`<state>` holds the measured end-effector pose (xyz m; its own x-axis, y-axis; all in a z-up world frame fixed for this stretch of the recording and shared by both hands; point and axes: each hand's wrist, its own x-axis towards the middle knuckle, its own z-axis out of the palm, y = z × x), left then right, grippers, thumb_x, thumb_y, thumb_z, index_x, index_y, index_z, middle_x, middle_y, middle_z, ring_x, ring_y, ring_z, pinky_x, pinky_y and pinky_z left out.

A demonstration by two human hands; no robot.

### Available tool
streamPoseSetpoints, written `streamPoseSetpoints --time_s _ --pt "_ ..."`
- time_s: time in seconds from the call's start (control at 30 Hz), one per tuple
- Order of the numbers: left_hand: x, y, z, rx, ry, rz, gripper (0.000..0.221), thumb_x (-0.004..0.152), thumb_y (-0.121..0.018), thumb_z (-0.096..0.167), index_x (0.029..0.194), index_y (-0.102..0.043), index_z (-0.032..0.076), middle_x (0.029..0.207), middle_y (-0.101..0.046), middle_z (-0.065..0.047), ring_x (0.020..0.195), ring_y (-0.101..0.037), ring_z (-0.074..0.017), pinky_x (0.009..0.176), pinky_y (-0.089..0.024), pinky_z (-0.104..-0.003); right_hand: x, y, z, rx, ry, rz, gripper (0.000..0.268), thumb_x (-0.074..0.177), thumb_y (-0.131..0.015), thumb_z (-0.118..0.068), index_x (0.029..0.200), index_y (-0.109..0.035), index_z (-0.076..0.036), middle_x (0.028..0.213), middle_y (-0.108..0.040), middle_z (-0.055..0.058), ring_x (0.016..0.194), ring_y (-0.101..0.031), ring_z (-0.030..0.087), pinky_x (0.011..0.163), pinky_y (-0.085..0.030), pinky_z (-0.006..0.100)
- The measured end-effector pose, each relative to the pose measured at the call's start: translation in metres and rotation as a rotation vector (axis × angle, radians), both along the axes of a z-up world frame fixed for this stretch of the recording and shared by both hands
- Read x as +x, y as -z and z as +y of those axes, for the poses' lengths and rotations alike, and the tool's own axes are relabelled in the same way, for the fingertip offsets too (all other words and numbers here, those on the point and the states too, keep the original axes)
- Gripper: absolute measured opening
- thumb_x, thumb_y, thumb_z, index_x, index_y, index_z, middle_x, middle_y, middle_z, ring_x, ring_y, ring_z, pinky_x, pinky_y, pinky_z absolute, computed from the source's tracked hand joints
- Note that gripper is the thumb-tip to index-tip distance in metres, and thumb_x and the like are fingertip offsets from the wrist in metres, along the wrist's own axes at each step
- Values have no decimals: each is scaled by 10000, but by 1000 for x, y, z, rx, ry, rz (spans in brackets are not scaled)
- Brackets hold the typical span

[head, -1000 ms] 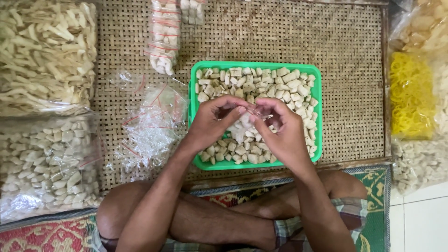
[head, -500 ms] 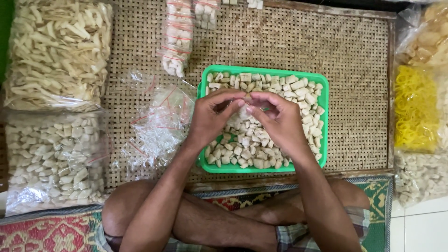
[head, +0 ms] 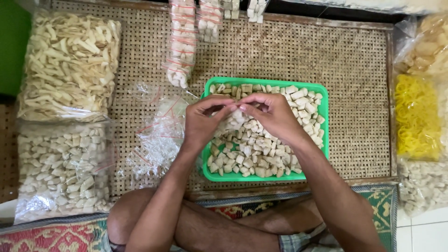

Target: The person sits on a mat and repeatedly scoops small white food pieces from a green tray into clear plastic bags, then seals each bag and places it aside. The process is repeated continuously throughout the clip.

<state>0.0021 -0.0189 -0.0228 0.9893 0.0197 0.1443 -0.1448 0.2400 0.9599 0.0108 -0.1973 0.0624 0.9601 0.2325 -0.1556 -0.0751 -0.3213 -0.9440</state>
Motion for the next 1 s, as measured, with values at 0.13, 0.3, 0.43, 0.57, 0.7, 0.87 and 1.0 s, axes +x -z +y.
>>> streamPoseSetpoints --time_s 0.13,0.3,0.43,0.57,0.7,0.87,1.0 --pt "-1 -6 -1 -27 -12 67 137 842 -838 -13 967 -791 18 914 -770 -101 863 -700 -109 823 -621 -284 2 6 -2 -22 -10 -52 117 926 -747 -57 1031 -800 -61 785 -738 72 664 -549 39 539 -441 178" --pt "-5 -12 -3 -64 -27 174 97 883 -804 17 976 -778 1 862 -754 -77 818 -653 -80 770 -603 -269 2 1 0 22 -41 -26 114 939 -701 -34 1022 -779 -47 852 -750 77 791 -620 92 643 -486 203" --pt "-4 -17 1 -76 -31 178 144 883 -814 36 1016 -773 0 868 -739 -75 824 -634 -82 771 -595 -278 4 0 -1 32 -47 -30 105 945 -707 -46 1023 -778 -49 860 -752 85 805 -631 94 651 -502 211" --pt "-5 -23 9 -115 105 160 369 926 -767 105 1271 -669 18 1069 -749 -162 1013 -703 -186 923 -574 -342 11 5 -4 12 -31 -94 114 949 -711 -29 1036 -783 -38 845 -746 104 686 -582 81 573 -458 190" --pt "-2 -13 7 24 44 183 428 947 -756 207 1321 -641 33 1246 -683 -144 1188 -623 -236 973 -536 -390 34 15 -8 -34 -1 -169 105 968 -717 -66 1059 -766 -46 883 -752 119 687 -604 91 580 -451 183" --pt "4 -6 5 129 -139 147 336 989 -669 194 1290 -639 48 1321 -662 -140 1229 -623 -213 1006 -552 -346 107 40 -4 -162 -12 -385 83 995 -718 -71 1067 -759 -69 984 -763 103 840 -700 199 658 -549 251" --pt "7 -18 6 195 -215 116 380 971 -629 266 1284 -597 54 1417 -568 -150 1298 -590 -277 1025 -596 -379 159 50 21 -155 -29 -438 56 1011 -709 -81 1015 -764 -75 865 -753 47 728 -682 105 669 -563 221"
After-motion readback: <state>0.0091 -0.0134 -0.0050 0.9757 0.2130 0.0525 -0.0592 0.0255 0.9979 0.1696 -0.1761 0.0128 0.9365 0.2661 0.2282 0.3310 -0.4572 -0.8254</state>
